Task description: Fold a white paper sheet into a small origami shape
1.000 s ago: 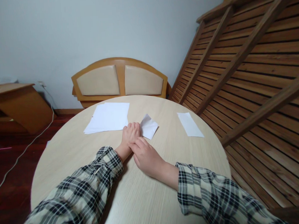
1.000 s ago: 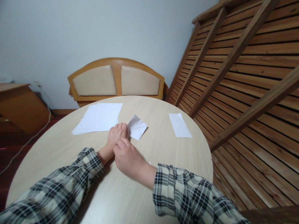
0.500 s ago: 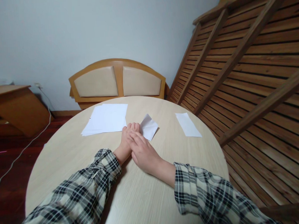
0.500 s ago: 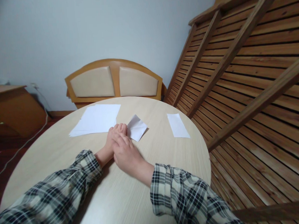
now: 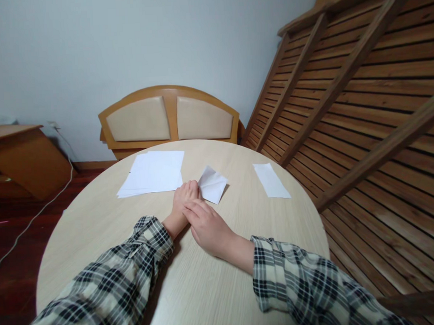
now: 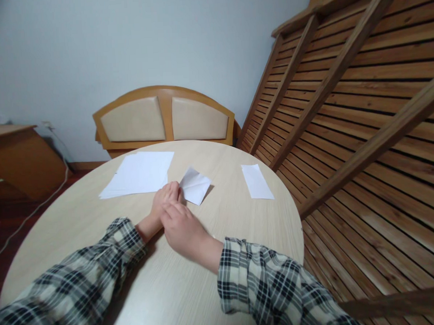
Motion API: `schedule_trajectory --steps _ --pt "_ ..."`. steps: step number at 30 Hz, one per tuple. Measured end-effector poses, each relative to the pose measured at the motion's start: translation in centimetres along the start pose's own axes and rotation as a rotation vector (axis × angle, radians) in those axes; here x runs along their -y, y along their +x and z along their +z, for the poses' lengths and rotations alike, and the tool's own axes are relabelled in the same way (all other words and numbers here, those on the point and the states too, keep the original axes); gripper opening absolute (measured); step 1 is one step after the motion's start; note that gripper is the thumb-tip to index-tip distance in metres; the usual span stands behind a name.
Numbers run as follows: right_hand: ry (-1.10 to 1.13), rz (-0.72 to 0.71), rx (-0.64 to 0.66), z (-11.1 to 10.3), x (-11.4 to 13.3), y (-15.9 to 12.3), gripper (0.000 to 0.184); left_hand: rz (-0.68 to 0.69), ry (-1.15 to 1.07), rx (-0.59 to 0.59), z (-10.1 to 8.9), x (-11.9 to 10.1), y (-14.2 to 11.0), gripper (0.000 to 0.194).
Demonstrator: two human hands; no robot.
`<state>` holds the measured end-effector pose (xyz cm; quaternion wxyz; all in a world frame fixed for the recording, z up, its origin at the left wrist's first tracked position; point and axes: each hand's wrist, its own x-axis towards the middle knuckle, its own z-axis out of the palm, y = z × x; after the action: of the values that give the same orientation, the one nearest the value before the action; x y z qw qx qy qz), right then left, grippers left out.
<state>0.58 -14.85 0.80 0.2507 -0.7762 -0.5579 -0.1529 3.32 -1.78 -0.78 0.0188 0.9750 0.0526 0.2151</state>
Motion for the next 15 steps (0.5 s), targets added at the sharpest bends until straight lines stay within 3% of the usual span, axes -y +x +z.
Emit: schedule_trajectory --steps 4,7,12,15 --pt "0.147 -0.047 0.004 -1.2 -0.3 -0.1 0.028 -0.070 -0.227 -0.037 -0.1 0.7 -0.1 0.015" --pt "0.164 0.028 -0.187 -2.3 -2.1 0.0 0.037 -0.139 -0.528 -0.058 -0.3 1.3 -0.3 0.020" --pt "0.181 0.368 -0.639 -2.3 -6.9 0.1 0.043 -0.169 -0.865 -0.059 -0.7 1.5 -1.5 0.020" --pt "0.529 0.577 -0.658 -1.6 -8.9 0.1 0.060 -0.196 -0.966 -0.013 -1.2 1.1 -2.4 0.020"
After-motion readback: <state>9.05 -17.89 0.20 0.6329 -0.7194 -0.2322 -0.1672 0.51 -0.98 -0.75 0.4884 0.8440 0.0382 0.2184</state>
